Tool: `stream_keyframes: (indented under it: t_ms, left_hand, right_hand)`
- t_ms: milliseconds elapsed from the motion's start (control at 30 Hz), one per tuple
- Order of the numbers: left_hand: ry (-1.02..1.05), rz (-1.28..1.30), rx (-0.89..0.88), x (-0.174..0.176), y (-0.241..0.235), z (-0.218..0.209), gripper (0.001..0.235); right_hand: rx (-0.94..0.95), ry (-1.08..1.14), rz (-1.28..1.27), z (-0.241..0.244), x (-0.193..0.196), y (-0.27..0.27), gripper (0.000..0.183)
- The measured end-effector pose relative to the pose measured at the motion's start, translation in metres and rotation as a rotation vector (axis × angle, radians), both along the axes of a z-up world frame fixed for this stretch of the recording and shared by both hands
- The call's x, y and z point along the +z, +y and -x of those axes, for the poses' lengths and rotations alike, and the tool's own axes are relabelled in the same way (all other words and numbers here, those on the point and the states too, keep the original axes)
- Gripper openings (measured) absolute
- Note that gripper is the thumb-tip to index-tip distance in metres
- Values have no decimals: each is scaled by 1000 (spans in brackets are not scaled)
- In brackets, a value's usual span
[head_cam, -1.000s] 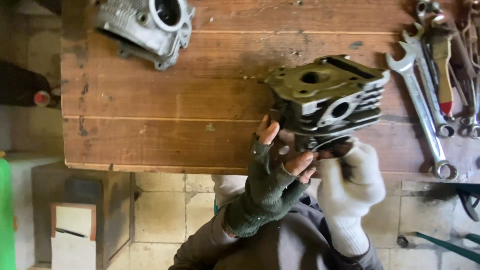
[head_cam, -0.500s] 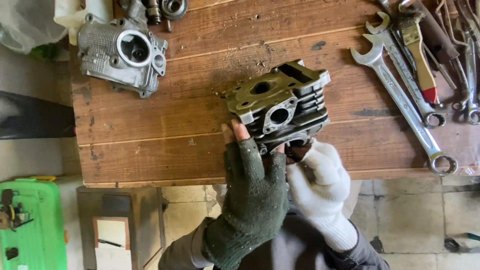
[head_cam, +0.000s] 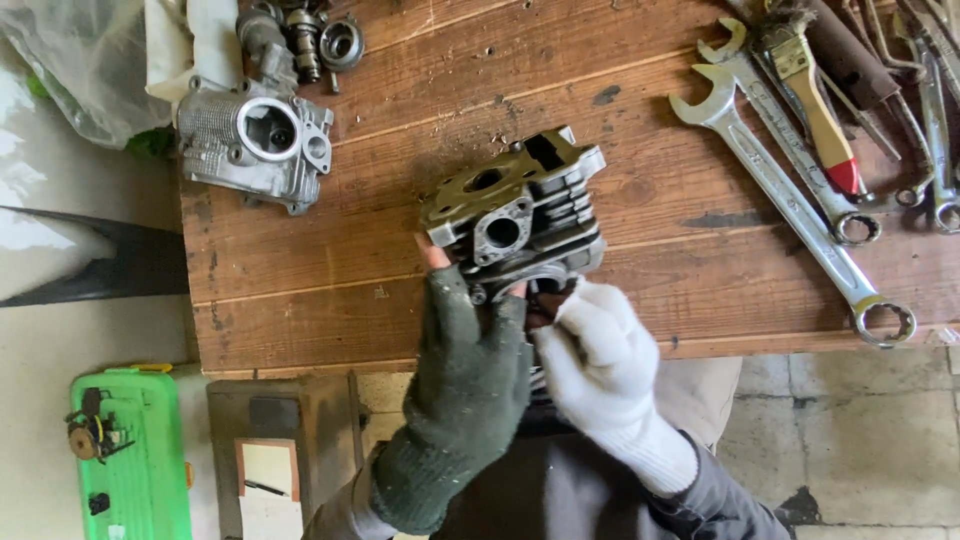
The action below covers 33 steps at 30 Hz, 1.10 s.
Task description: Cleaning and scraping carbon buildup from a motorcycle engine cylinder head using a small tool and fingers.
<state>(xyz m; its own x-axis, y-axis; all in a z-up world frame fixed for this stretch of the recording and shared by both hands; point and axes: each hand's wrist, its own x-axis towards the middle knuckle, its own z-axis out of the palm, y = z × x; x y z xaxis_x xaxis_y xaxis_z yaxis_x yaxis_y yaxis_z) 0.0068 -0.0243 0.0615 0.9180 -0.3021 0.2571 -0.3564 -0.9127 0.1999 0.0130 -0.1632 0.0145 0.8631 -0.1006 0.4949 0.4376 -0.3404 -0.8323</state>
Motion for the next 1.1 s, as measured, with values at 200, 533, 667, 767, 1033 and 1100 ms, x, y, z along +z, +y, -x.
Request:
stream_keyframes:
  t_ms: [200, 533, 667, 767, 1033, 1100]
  left_hand:
    - [92, 45, -67, 28, 15, -13, 46]
    - [-104, -371, 214, 24, -14, -14, 45]
    - [-56, -229, 178, 14, -9, -15, 52]
    - [17, -171, 149, 9, -1, -8, 54]
    - [167, -188, 180, -3, 25, 3, 66]
    - [51, -208, 126, 6, 24, -3, 59]
  right_hand:
    - [-17, -53, 5, 2, -10, 17, 22]
    - [85, 45, -83, 8, -5, 10, 29]
    - [106, 60, -76, 6, -2, 7, 27]
    - [129, 65, -82, 4, 2, 8, 26]
    - [283, 79, -78, 6, -1, 8, 28]
    - [347, 119, -27, 4, 5, 6, 34]
